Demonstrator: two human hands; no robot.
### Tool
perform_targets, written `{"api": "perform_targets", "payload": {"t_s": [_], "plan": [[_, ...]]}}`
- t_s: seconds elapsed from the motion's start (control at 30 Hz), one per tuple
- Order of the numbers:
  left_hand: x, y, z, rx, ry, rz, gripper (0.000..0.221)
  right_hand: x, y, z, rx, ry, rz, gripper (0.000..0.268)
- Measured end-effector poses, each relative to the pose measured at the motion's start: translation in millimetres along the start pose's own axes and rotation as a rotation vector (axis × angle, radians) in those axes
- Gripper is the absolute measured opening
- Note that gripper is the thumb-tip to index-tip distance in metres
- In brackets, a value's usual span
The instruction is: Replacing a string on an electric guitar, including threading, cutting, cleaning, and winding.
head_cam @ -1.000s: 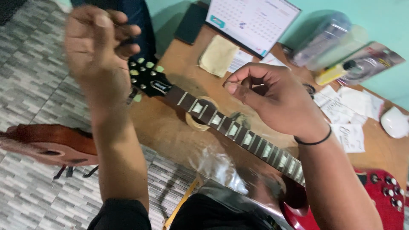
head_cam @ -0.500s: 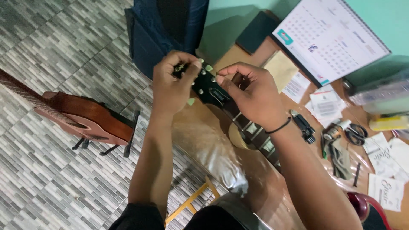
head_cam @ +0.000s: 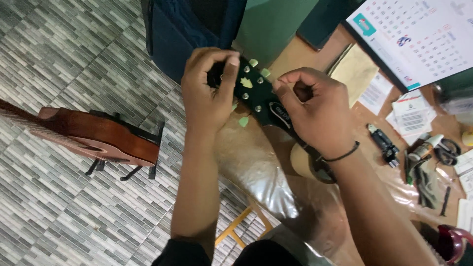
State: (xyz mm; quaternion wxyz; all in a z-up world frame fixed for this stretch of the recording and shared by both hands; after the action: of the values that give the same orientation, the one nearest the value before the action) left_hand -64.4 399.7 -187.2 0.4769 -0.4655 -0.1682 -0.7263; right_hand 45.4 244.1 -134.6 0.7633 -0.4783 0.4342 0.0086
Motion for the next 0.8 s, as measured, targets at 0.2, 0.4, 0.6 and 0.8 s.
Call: {"api": "perform_targets", "payload": {"t_s": [0.2, 0.4, 0.6, 0.8], "plan": [[-47, 9, -15, -0.228, -0.459, 0.085, 0.061, -6, 14, -15, 0.061, -0.119, -0.171, 0.013], [-53, 1, -15, -0.204, -0.441, -0.011, 0.058, -10, 17, -23, 0.177, -0.030, -0.264, 0.011], [-40, -17, -15, -0.078, -0.367, -0.370, 0.046, -35, -4, -33, 0.252, -0.046, -0.185, 0.013], [7, -22, -3, -0.103, -0.311, -0.899, 0.043, -77, -56, -51, 0.327, 0.041, -0.098, 0.010]]}}
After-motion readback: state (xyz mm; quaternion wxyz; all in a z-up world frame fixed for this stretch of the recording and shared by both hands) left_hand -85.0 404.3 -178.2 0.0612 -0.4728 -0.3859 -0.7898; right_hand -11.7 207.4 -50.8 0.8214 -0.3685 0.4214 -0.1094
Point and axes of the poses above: each hand's wrist, its own z-axis towards the middle knuckle, its own y-axis out of the palm, x = y × z, the point moved 6 cm from there along z, towards the middle knuckle, and after that the axes turned 2 degrees about y, right-handed, at the moved point
